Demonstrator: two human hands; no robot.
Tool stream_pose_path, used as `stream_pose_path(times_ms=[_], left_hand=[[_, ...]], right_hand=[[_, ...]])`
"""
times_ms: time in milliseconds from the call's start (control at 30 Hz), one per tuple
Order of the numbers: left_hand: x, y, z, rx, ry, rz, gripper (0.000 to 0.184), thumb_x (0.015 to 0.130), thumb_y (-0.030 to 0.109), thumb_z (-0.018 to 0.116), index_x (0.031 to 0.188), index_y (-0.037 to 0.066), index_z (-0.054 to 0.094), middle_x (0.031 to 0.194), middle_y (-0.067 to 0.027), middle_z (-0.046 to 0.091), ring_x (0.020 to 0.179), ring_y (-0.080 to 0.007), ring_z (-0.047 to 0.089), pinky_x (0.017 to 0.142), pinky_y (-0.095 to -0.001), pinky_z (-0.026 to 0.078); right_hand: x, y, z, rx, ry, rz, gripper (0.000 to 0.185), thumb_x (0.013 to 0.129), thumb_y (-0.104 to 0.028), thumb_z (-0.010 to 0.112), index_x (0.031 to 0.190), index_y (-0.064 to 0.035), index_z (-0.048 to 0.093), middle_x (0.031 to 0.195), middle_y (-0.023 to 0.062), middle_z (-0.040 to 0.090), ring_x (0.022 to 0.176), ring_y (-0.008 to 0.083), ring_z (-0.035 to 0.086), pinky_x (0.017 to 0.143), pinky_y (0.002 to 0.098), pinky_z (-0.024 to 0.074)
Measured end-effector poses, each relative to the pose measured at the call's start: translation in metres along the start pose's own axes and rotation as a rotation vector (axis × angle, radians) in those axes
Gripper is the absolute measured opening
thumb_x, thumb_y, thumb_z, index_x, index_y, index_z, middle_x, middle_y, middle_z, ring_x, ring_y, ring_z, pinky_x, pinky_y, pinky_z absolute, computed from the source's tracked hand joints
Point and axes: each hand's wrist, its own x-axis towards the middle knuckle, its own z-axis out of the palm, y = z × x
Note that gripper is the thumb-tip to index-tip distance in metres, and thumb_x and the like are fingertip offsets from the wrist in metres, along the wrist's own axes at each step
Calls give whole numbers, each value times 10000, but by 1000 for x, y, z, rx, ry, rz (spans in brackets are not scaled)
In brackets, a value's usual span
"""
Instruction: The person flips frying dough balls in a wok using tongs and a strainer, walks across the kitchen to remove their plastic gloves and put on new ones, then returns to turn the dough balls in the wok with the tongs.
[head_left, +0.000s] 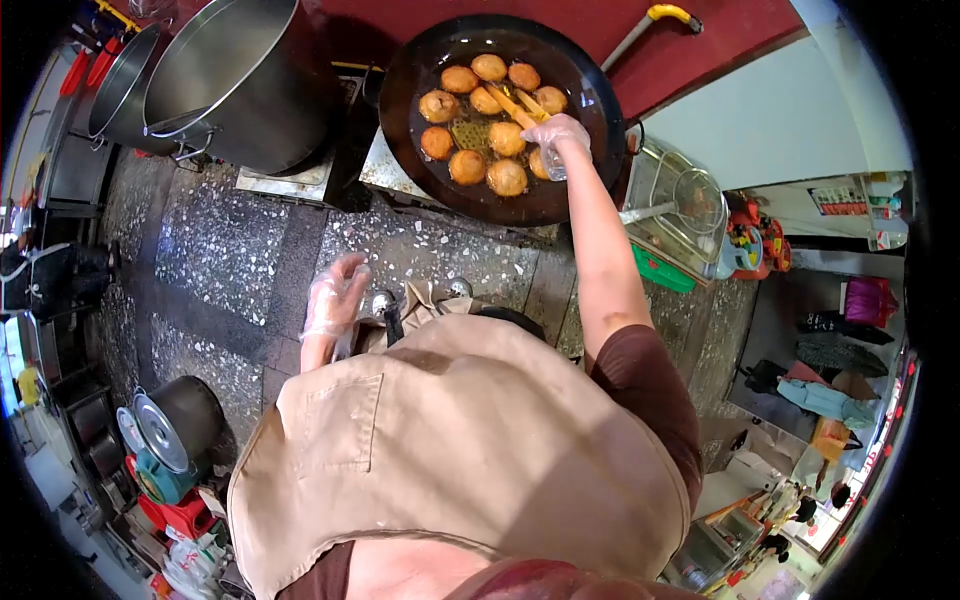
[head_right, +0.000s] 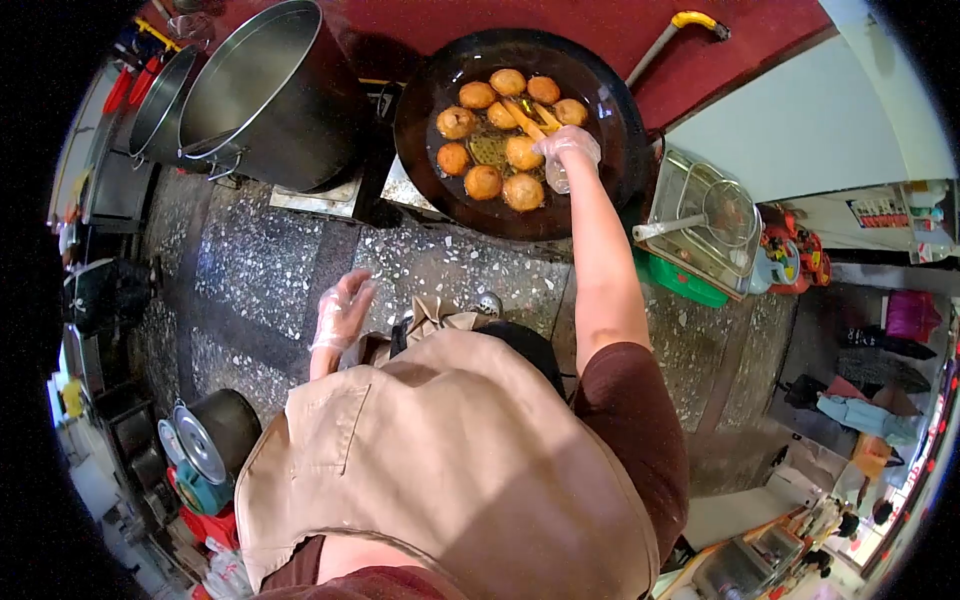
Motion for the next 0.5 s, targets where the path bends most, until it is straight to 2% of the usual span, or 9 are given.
stream_pose_path(times_ms=[300, 500], left_hand=[[-1, -13, 2, -64, 72, -73, 317, 857, 169, 594, 1139, 25, 587, 1036, -181, 652, 971, -287, 638, 844, -362, 489], [10, 5, 0, -51, 44, -57, 317, 861, 173, 590, 1140, 22, 586, 1036, -185, 652, 969, -288, 638, 841, -363, 491]], right_hand=[[29, -21, 2, -95, -31, -28, 531, 697, -484, 711, 1063, -101, 677, 1098, 113, 654, 1022, 241, 628, 865, 333, 484], [1, -12, 5, -95, 79, -62, 559, 683, -471, 708, 1053, -54, 671, 1100, 154, 644, 1025, 263, 623, 870, 356, 486]])
